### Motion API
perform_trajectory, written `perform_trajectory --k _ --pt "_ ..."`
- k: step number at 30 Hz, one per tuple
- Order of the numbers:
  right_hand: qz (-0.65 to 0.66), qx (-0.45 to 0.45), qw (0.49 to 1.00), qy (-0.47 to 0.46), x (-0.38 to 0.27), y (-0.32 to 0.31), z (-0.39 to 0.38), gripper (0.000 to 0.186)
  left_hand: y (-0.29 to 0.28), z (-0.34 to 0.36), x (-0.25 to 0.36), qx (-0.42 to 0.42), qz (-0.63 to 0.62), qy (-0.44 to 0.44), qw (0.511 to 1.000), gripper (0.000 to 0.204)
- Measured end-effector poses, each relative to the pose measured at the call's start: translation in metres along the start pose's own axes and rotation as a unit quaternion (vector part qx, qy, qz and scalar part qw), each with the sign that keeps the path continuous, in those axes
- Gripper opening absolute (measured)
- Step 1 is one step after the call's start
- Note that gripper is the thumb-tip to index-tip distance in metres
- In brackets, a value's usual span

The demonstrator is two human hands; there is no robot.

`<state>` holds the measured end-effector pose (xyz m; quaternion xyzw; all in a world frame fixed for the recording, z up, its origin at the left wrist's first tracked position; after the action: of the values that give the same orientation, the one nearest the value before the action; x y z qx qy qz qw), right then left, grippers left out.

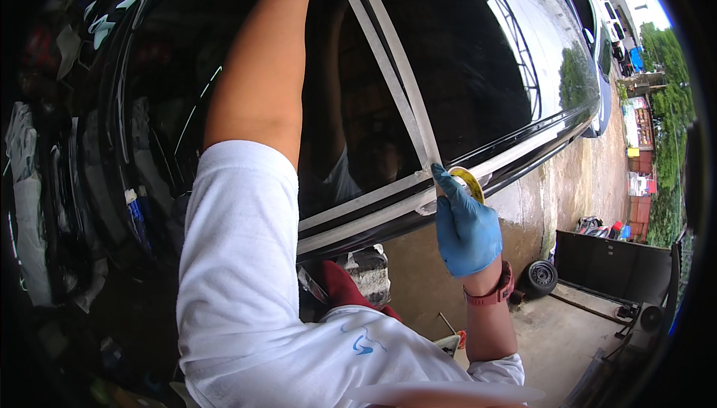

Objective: The person applies masking tape to the edges of a damaged area on a black car's rear quarter panel. They then use a tube of body filler to apply a white substance over the taped-off section, smoothing it with a gloved hand.

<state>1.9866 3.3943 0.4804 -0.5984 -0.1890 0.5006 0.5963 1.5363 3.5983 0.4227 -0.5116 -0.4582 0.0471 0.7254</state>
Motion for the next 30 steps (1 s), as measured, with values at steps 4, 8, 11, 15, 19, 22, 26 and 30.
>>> perform_trajectory --k 4,8,11,15,19,22,26,30 --pt "-0.021 -0.004 1.0 -0.02 0.006 0.006 -0.001 0.047 0.004 -0.004 0.002 0.021 -0.02 0.018 0.999 0.03" --pt "-0.041 -0.004 0.999 -0.032 0.01 0.004 0.0 0.049 0.013 0.0 -0.003 0.057 -0.02 0.036 0.998 0.029" --pt "-0.03 -0.005 0.999 -0.024 0.016 -0.002 0.0 0.048 0.006 -0.01 -0.002 0.022 0.002 0.055 0.998 0.032" --pt "-0.025 -0.004 0.999 -0.023 0.021 -0.005 -0.001 0.047 -0.002 -0.019 0.001 -0.005 0.031 0.036 0.999 0.042" --pt "-0.037 -0.02 0.999 -0.027 0.027 -0.001 -0.004 0.047 -0.005 -0.016 0.002 -0.029 0.057 0.036 0.997 0.055" --pt "-0.049 -0.025 0.998 -0.033 0.028 0.002 -0.003 0.047 -0.007 -0.019 0.005 -0.043 0.071 0.03 0.996 0.061" --pt "-0.07 -0.038 0.996 -0.035 0.028 0.005 -0.003 0.046 -0.008 -0.018 0.004 -0.074 0.121 0.042 0.989 0.071" --pt "-0.08 -0.039 0.995 -0.038 0.028 0.006 -0.002 0.044 0.011 -0.018 0.001 -0.066 0.146 0.067 0.985 0.081"
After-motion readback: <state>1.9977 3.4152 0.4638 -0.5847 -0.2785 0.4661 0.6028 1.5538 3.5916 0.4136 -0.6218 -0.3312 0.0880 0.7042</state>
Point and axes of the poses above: each hand's wrist, its own z-axis towards the middle knuckle, its own y-axis out of the palm, x = y × z, the point moved 3 cm from there along z, towards the middle knuckle, and after that the axes turned 14 degrees about -y, right-handed, at the moved point
